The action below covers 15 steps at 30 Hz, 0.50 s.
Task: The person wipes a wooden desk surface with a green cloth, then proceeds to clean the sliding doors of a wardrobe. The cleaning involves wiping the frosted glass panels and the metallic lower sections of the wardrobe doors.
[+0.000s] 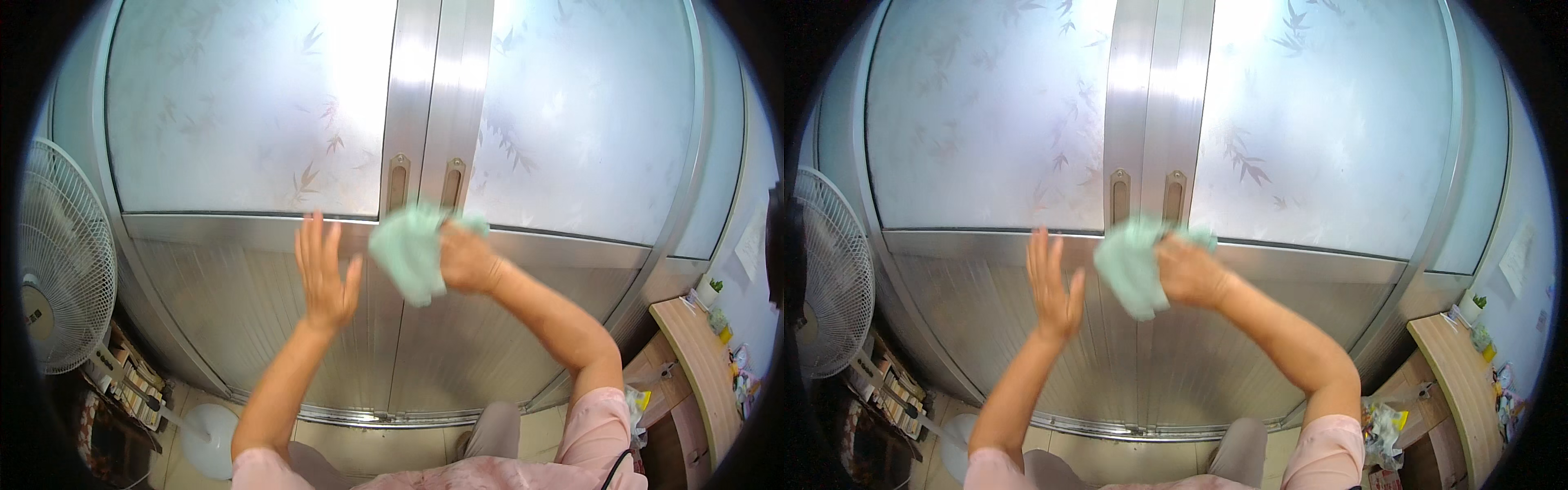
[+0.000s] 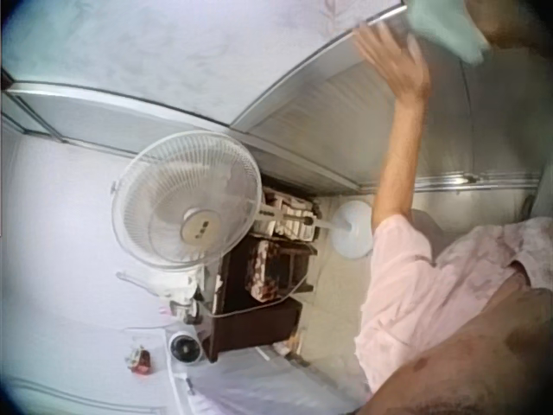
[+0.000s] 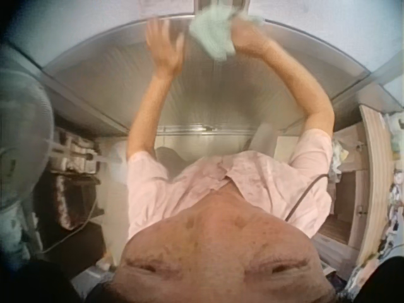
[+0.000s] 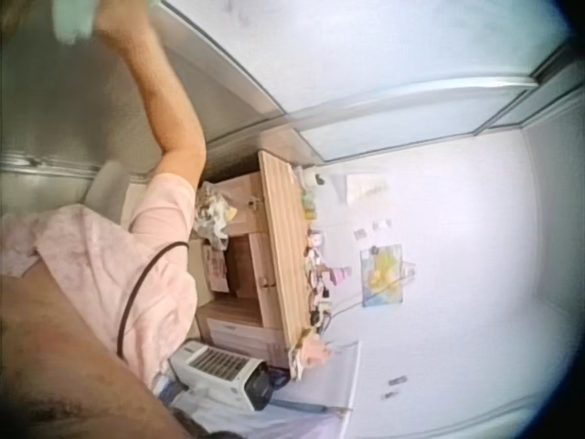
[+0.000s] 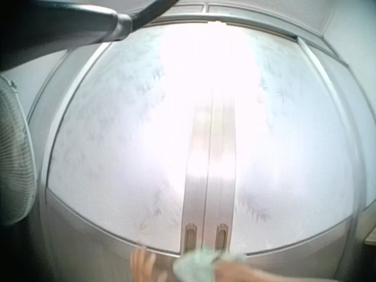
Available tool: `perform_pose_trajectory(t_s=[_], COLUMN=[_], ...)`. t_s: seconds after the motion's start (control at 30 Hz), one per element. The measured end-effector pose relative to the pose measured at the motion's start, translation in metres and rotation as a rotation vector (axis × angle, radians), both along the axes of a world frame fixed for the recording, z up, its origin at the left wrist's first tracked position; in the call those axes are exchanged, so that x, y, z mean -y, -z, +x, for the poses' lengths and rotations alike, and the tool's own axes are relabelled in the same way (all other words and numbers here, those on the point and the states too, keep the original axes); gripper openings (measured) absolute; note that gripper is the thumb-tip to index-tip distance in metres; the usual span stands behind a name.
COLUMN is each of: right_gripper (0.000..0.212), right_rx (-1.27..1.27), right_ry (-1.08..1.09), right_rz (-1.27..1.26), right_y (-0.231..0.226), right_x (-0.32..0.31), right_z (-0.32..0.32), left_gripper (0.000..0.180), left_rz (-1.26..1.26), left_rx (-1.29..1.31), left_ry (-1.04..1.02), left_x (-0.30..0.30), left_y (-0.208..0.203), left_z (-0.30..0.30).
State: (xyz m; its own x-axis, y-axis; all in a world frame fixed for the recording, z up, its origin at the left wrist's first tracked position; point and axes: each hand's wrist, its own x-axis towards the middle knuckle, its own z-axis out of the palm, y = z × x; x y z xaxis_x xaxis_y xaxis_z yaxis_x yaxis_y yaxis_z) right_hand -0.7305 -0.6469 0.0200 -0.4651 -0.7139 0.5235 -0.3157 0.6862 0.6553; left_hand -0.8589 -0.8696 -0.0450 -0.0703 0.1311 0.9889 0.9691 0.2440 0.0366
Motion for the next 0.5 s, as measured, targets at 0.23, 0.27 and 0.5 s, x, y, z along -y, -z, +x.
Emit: perform_pose_trajectory(t_s=[0.23,0.27,0.5], right_gripper=[0.043,0.040,0.027], right_rx=[-0.550,-0.529,0.012], right_ry=[-0.002,-0.032,0.060], right_rz=[-0.159,-0.110,0.078], right_y=[-0.122,-0.099,0.168], right_x=[0.045,0.045,0.035], right_z=[-0.035,-0.046,-0.015], left_gripper=[0.049,0.049,0.029], left_rz=[-0.185,-0.174,-0.086], left_rx=[0.478,0.521,0.914], left_ry=[-0.082,-0.126,-0.221], left_x=[0.070,0.082,0.105], left_y=[0.222,0.244,0.347], left_z=[0.010,0.007,-0.001])
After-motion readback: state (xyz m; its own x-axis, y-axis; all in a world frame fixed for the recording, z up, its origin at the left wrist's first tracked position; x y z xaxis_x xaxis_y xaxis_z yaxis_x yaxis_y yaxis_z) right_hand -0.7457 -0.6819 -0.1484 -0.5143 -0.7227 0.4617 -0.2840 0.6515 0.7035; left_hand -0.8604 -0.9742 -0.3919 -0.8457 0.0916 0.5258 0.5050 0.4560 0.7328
